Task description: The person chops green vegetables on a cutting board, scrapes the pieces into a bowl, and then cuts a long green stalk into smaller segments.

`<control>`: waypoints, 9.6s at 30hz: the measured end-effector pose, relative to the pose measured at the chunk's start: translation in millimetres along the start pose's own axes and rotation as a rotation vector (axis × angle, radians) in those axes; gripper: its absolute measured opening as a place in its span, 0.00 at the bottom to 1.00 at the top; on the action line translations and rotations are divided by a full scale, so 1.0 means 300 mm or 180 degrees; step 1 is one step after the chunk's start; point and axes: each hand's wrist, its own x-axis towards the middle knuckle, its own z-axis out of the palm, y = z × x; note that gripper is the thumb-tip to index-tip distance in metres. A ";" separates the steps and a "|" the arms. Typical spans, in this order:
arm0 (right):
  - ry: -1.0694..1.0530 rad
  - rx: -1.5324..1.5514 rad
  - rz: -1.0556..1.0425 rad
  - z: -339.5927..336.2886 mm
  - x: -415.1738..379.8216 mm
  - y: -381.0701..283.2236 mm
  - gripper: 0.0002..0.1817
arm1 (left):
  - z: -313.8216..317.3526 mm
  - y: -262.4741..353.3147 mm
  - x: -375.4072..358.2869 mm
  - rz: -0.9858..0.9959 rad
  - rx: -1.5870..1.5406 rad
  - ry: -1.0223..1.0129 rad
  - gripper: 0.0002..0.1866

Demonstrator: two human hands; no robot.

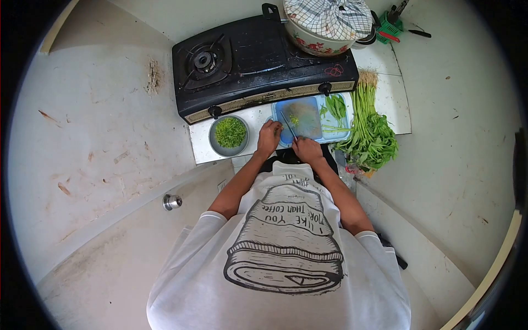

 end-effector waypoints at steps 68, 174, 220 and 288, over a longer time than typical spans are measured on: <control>-0.0020 0.0086 -0.0235 0.017 0.002 -0.001 0.24 | 0.004 0.008 -0.001 -0.0083 -0.0035 0.0053 0.05; -0.0023 0.0129 -0.0107 0.031 0.021 0.005 0.25 | 0.004 0.007 0.012 -0.0142 -0.0109 0.0024 0.06; -0.0024 0.0066 -0.0135 0.008 0.000 -0.032 0.25 | -0.020 0.004 0.009 -0.0126 0.0007 -0.0088 0.08; -0.0212 0.0158 -0.0102 0.012 -0.003 0.022 0.27 | -0.006 0.016 0.008 -0.0081 -0.0172 -0.0062 0.04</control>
